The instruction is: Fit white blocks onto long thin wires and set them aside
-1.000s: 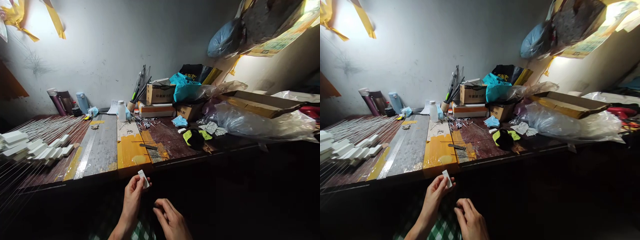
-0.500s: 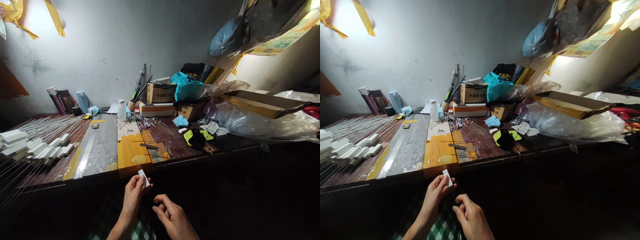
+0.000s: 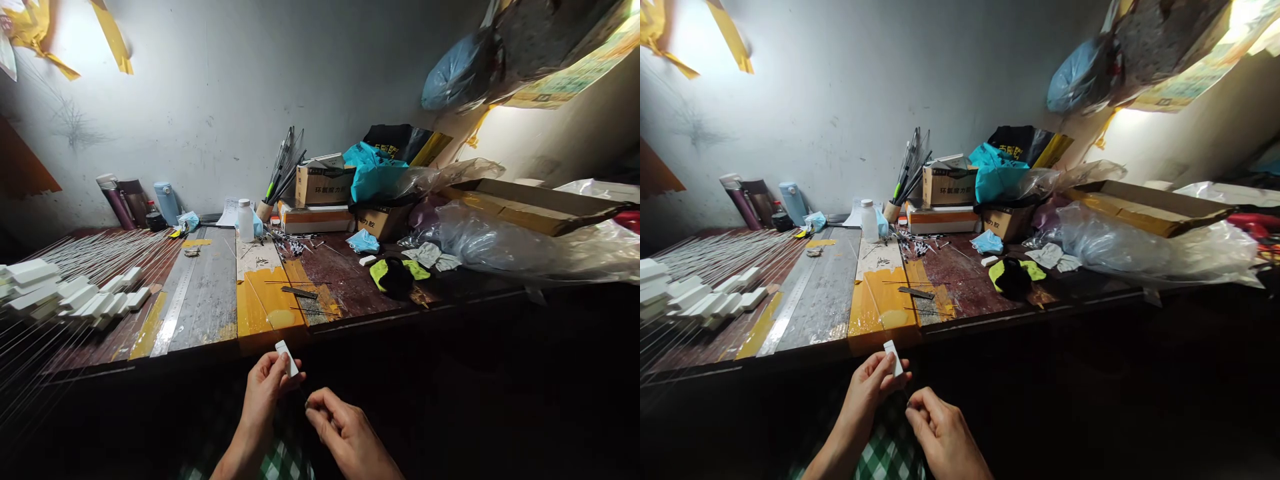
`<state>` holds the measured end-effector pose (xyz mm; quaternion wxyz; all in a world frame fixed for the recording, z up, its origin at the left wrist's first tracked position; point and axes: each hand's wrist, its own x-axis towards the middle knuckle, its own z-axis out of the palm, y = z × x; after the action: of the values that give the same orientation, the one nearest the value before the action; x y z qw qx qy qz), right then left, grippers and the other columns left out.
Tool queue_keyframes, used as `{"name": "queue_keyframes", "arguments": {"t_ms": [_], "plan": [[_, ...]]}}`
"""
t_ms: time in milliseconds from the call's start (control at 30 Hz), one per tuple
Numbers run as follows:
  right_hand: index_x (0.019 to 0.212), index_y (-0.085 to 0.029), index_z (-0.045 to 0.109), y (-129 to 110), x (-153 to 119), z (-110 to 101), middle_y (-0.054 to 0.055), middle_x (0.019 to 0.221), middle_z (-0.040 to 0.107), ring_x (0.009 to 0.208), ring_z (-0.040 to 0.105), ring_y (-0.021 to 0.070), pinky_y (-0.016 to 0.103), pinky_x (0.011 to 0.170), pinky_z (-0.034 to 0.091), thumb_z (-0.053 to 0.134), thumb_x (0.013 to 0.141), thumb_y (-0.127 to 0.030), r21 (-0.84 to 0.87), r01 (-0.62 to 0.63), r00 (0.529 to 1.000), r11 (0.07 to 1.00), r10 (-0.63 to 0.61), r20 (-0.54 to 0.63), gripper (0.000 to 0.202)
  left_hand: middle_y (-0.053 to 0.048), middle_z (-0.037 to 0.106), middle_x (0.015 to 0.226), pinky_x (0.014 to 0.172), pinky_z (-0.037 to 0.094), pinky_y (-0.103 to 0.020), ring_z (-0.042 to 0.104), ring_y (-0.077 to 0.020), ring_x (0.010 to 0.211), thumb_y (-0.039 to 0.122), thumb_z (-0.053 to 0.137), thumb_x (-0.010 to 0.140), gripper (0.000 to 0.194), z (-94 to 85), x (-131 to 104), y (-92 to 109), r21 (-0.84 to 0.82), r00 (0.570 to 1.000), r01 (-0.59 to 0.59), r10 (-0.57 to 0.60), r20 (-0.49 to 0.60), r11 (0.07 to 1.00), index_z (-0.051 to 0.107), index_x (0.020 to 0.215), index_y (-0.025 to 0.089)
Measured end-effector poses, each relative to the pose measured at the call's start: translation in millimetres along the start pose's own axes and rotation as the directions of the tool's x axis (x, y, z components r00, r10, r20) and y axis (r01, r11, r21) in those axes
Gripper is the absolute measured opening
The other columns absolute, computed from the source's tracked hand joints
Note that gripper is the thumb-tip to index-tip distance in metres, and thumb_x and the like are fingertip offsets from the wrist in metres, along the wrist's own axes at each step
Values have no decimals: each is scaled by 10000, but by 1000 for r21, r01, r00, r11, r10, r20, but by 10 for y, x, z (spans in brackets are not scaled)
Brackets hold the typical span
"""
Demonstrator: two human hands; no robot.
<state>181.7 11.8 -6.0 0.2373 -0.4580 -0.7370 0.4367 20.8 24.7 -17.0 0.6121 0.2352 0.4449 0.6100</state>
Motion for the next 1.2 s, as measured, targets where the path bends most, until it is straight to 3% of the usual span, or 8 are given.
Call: {"name": "queue_keyframes", "arguments": {"t_ms": [300,500,633,833,1033,1200], "plan": [[844,-179,615,-42,31,46,-63,540,429,513,411,94,202,513,323,386,967,-349,82,37,997,996,-43,62,311,-105,740,818,676,530,-287,719,-229,703,447,757,679,358,-113,-68,46,41,998,22,-20,-62,999,653,781,120],[850,-193,599,-88,93,195,-54,638,494,567,443,98,192,531,344,552,859,-235,87,-12,999,996,8,49,64,-108,747,830,680,531,-279,722,-232,714,441,765,670,358,-197,-98,124,44,994,18,-14,-105,999,654,791,124],[807,-197,593,-33,101,207,-22,749,550,657,500,115,202,605,380,459,925,-268,15,75,996,997,-75,-38,193,-103,747,800,656,536,-269,716,-216,678,449,784,639,379,-145,-66,143,43,995,1,3,-96,999,650,770,120],[816,-186,603,40,40,37,-56,577,433,541,426,101,209,536,339,366,974,-358,-11,39,999,999,-40,-11,332,-80,729,737,668,556,-297,698,-195,627,469,789,621,397,37,1,77,25,998,4,-2,-58,1000,644,727,115],[858,-208,579,109,-34,-32,-59,605,462,558,452,105,196,539,351,489,911,-322,-24,-35,999,999,35,-23,155,-85,726,728,676,558,-323,702,-209,628,464,760,664,374,86,6,-26,23,1000,0,1,-18,1000,623,725,122],[798,-203,584,101,-41,-57,-52,594,463,560,451,108,203,549,347,404,955,-360,-28,-7,1000,1000,7,3,286,-92,729,745,665,556,-315,705,-214,643,462,753,672,371,77,-32,-34,47,1000,13,-11,-27,999,617,734,124]]}}
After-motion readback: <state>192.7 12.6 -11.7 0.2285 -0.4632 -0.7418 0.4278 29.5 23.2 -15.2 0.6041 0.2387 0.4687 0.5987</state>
